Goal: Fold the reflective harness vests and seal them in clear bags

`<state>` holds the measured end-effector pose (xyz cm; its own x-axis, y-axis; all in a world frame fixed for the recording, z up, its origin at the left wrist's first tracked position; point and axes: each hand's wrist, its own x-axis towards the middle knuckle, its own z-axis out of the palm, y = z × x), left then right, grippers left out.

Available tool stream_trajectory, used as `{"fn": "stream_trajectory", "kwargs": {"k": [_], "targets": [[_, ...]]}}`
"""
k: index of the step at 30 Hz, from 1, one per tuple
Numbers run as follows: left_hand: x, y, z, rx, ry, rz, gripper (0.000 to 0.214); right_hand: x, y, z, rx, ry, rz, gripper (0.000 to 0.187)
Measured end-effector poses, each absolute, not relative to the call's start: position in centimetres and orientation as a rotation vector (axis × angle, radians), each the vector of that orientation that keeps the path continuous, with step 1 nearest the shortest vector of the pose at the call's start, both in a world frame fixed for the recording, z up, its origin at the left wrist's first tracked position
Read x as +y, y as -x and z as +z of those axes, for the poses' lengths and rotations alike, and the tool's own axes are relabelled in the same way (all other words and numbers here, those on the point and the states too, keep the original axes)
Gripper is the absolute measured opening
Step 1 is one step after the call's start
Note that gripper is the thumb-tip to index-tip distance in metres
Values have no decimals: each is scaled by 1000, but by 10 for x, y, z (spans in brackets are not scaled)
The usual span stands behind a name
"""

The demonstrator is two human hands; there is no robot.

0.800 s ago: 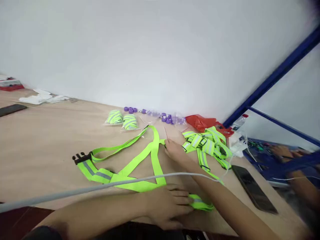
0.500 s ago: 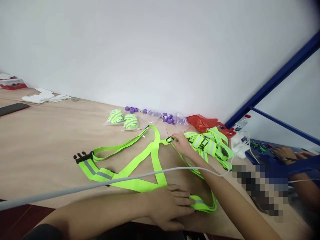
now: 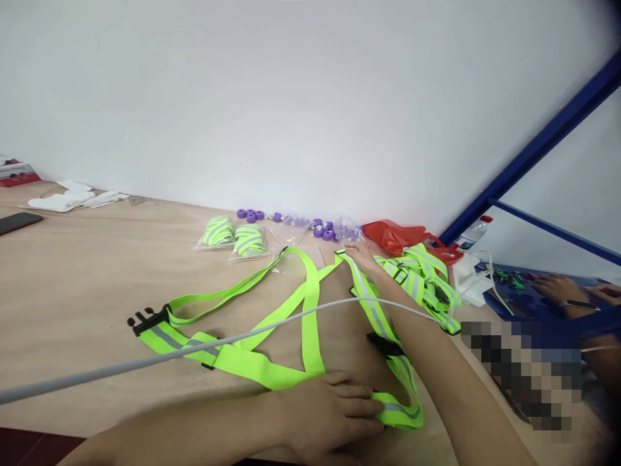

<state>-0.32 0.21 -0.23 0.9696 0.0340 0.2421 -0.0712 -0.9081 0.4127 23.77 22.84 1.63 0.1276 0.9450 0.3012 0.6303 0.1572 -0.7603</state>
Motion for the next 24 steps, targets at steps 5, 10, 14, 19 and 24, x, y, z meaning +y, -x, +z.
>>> {"fn": "stream_trajectory", "kwargs": {"k": [5,10,14,19,24], "targets": [[3,2,1,-20,-2666,320,57,223,-238,17,-1726,1772,385,28],[2,1,4,-1,-2642,327,52,164,-239,41,-1819,1766,171,20],[2,2,9,17,-2593,336,51,80,-246,53,-1865,1734,94,32],[2,1,10,13,-2542,352,50,-3,-254,36,-2038,1813,-115,41],[0,0,5,39,-2565,366,49,-30,-254,16,-2186,1973,-367,19]]}}
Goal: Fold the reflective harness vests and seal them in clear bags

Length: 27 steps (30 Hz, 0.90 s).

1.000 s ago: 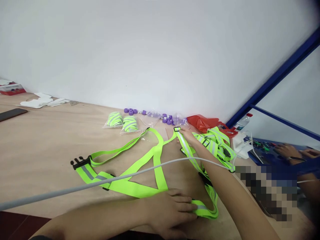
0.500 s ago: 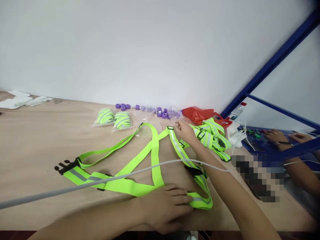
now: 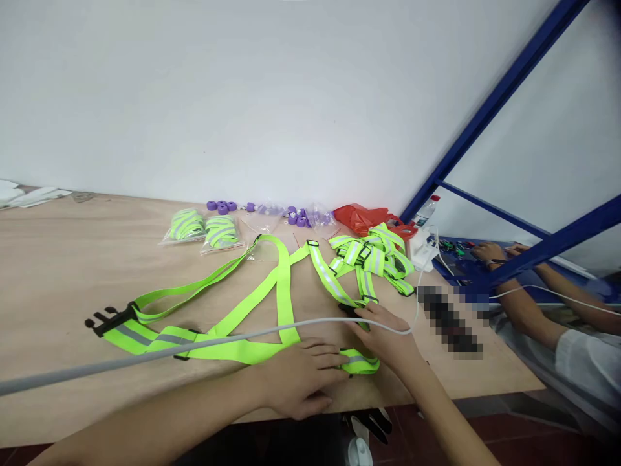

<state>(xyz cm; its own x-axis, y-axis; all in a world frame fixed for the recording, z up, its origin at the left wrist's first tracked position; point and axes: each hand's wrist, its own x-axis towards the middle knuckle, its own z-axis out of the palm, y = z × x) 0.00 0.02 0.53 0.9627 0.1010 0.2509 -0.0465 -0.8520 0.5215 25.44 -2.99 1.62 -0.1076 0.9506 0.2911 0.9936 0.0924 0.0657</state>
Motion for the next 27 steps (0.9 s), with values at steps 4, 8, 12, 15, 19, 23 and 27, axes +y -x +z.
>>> {"fn": "stream_trajectory", "kwargs": {"k": [4,8,12,15,19,23,27], "targets": [[0,1,5,34,-2584,374,51,-29,-251,17,-2189,2093,-328,5],[-1,1,4,43,-2579,361,51,-25,-253,33,-2117,2041,-181,13],[-1,1,3,41,-2559,373,51,-20,-264,41,-1648,1615,510,23],[-1,0,3,35,-2540,390,51,-15,-275,32,-1239,1444,642,26],[-1,0,6,19,-2528,388,49,-14,-288,12,-933,1407,537,35],[-2,0,9,53,-2547,389,45,-25,-297,0,-695,1365,485,36],[-2,1,8,46,-2577,389,43,-39,-301,-8,-553,1355,461,34]]}}
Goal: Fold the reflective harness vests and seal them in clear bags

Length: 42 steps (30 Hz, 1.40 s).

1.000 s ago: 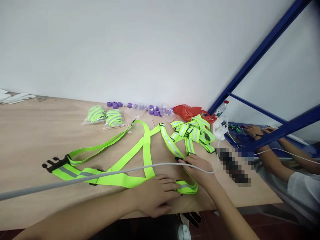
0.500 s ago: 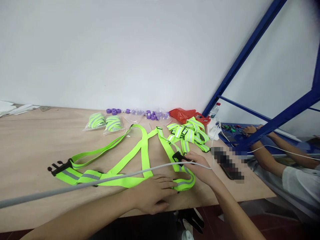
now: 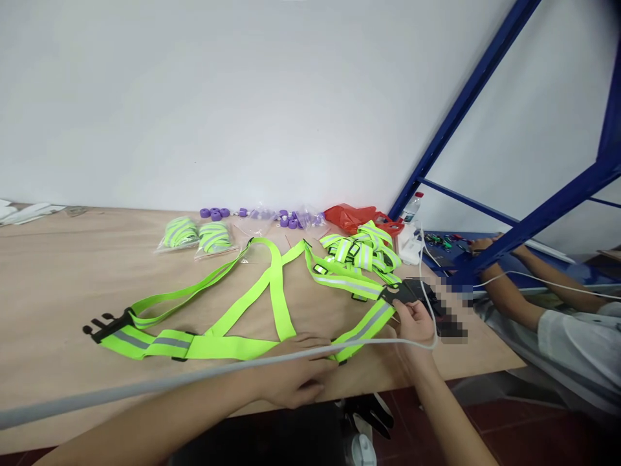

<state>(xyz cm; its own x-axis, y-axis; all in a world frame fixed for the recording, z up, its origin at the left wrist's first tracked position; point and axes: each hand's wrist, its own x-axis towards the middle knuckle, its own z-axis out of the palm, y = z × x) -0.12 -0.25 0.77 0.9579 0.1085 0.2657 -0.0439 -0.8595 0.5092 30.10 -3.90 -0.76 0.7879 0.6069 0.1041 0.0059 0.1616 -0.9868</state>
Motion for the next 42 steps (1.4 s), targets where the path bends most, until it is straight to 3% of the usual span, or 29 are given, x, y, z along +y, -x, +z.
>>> {"fn": "stream_trajectory", "kwargs": {"k": [10,16,18,23,30,39,42], "targets": [[-1,1,1,26,-2568,391,48,-48,-294,-18,-553,1354,312,19],[1,0,1,48,-2579,390,46,-54,-290,-15,-756,1415,259,38],[2,1,1,49,-2576,374,45,-54,-289,-14,-953,1450,195,41],[3,1,5,57,-2597,351,44,-49,-278,-7,-1782,1409,-148,26],[-5,-2,10,98,-2709,322,58,-40,-255,16,-2158,1323,-206,20],[-15,-15,15,188,-2844,275,68,-24,-297,42,-1627,1471,181,33],[-17,-23,17,239,-2914,272,63,-16,-315,35,-1436,1405,285,40]]}}
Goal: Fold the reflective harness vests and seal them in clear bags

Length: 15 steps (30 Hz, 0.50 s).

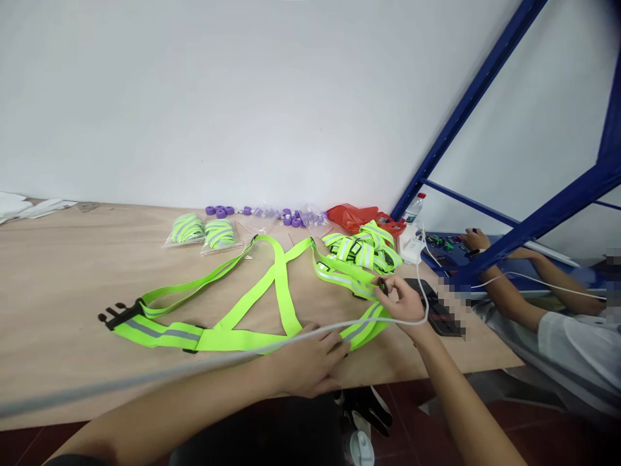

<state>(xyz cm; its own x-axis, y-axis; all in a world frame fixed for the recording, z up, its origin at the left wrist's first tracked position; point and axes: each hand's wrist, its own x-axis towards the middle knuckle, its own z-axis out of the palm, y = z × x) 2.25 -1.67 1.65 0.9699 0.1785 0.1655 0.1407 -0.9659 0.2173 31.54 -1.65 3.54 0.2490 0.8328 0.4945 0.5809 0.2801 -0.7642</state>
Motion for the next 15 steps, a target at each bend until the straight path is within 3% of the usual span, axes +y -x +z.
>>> {"fn": "stream_trajectory", "kwargs": {"k": [6,15], "targets": [[-12,-34,18,448,-2766,283,26,-13,-330,19,-1311,1332,336,37],[-13,-55,20,673,-2634,262,31,-12,-329,10,-1151,1292,289,25]]}}
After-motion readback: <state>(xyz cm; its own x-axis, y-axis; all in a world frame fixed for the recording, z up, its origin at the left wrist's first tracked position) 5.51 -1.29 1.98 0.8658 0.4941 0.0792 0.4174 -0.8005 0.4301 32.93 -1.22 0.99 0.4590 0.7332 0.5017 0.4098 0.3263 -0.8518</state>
